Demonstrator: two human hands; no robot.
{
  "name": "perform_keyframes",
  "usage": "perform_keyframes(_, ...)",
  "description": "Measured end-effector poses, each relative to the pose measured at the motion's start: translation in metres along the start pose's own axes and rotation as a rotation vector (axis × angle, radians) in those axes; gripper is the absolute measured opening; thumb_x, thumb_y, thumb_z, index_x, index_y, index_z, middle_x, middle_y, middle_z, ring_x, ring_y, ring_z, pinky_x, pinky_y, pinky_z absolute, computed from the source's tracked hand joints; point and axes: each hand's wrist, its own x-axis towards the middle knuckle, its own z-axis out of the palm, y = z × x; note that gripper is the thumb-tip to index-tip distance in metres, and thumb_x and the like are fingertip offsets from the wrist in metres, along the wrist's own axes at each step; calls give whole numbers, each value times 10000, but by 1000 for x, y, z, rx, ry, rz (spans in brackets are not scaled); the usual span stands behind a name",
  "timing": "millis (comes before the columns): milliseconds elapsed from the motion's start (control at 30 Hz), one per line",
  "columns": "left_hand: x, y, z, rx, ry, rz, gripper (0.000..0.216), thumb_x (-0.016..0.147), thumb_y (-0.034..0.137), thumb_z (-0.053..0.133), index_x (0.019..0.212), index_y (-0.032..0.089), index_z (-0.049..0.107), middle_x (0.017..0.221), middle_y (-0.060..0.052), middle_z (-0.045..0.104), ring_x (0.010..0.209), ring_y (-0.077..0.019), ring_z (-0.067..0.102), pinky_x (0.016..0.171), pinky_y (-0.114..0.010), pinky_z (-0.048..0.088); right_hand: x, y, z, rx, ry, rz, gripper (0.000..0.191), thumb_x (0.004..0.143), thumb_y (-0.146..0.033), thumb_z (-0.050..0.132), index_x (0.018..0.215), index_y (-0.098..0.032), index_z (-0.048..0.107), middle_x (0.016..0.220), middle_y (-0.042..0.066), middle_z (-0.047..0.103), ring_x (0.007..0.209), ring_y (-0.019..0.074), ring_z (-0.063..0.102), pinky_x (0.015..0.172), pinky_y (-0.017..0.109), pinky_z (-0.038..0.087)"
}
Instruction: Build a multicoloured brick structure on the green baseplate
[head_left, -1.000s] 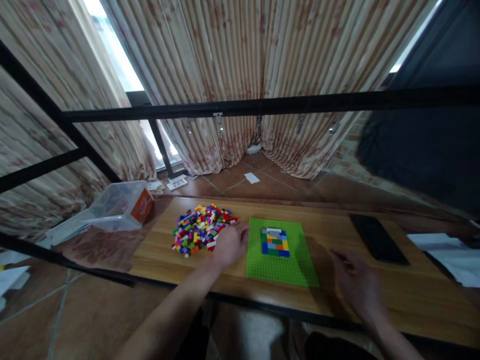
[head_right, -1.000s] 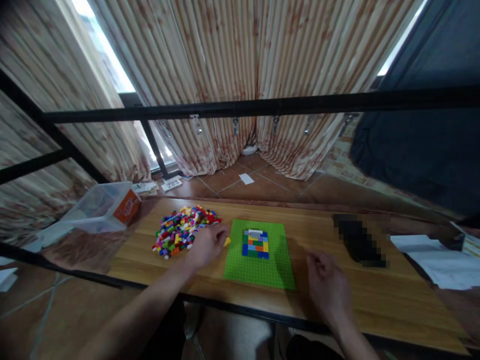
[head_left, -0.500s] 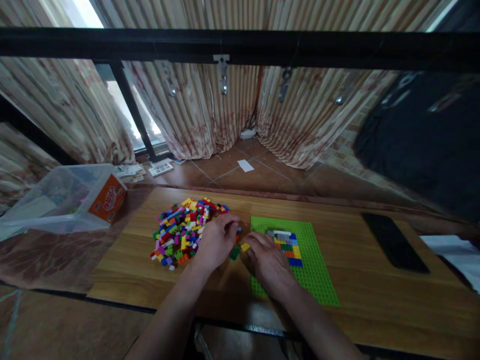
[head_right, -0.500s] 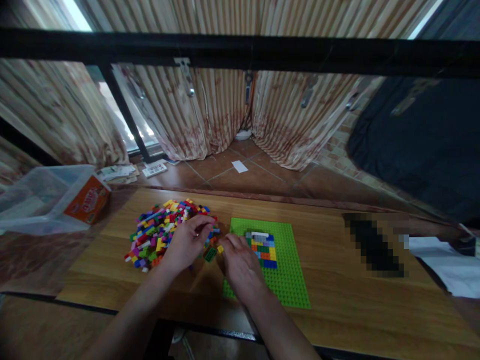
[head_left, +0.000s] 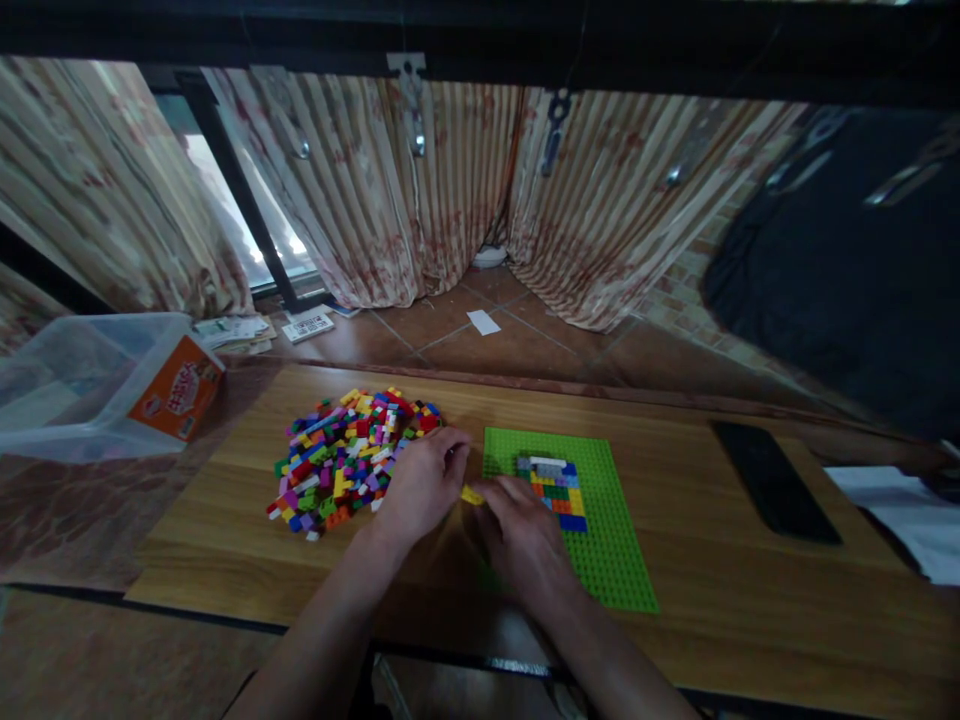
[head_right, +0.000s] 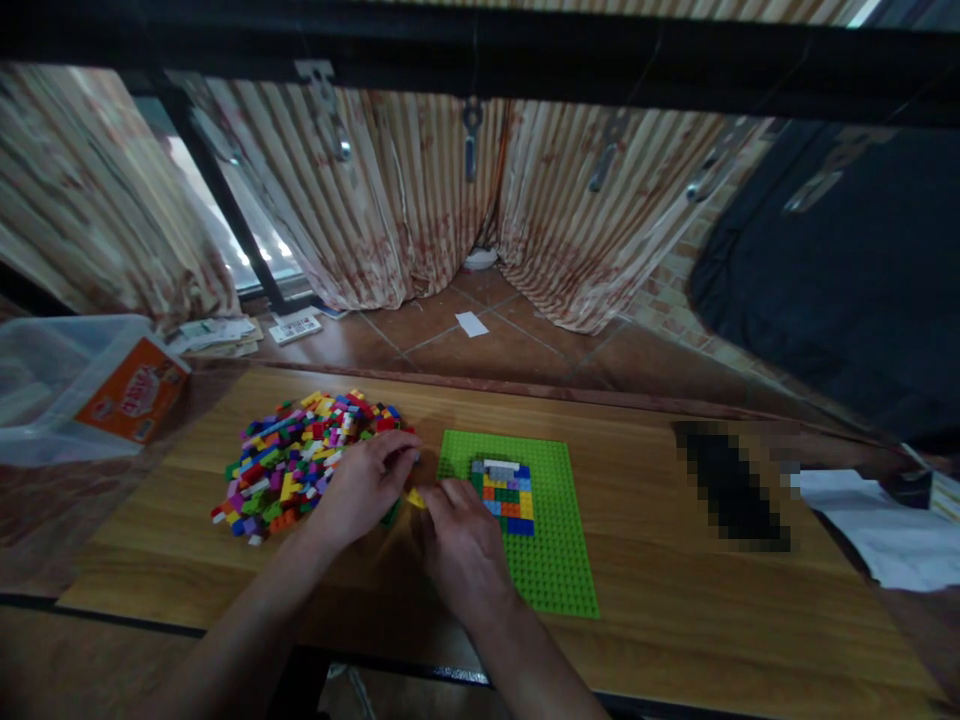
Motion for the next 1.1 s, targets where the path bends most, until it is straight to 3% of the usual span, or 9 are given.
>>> perform_keyframes(200, 1, 1, 6, -41, -19, 49, 179, 878, 123, 490, 916, 173, 659, 862, -33, 694, 781, -149, 639, 717, -246, 467, -7, 20, -27, 102, 197, 135, 259, 892, -208, 516, 1124, -211, 629, 1052, 71, 678, 992, 202, 612, 894, 368, 496)
perform_keyframes(367, 0, 7, 14, -78, -80, 53, 190, 871, 96, 479, 880, 172, 653, 776, -17, 651, 689, -130, 594, 647, -230, 432, -7, 50, -53, 151, 365, 465, 347, 837, -405, 583, 1096, -185, 658, 907, 67, 687, 701, 173, 614, 640, 316, 519)
perform_keyframes(467, 1, 11, 19, -104, -100, 52, 198, 862, 78, 482, 897, 164, 657, 777, -24, 640, 704, -136, 591, 640, -232, 428, -6, 58, -61, 184, 400, 554, 396, 813, -453, 593, 1077, -169, 669, 842, 57, 677, 632, 157, 586, 583, 295, 496)
perform_keyframes(933, -3, 15, 40, -158, -122, 69, 194, 858, 86, 480, 955, 174, 624, 839, -36, 647, 763, -149, 612, 689, -246, 468, -6, 55, -52, 156, 315, 448, 356, 835, -411, 565, 1091, -182, 660, 914, 69, 679, 710, 167, 616, 662, 317, 518)
perform_keyframes(1100, -5, 16, 43, -164, -125, 44, 261, 855, 98, 495, 1068, 166, 630, 900, -57, 675, 796, -163, 635, 748, -282, 507, -5, 49, -48, 97, 305, 383, 318, 852, -390, 545, 1069, -186, 657, 915, 68, 688, 761, 175, 633, 718, 330, 529)
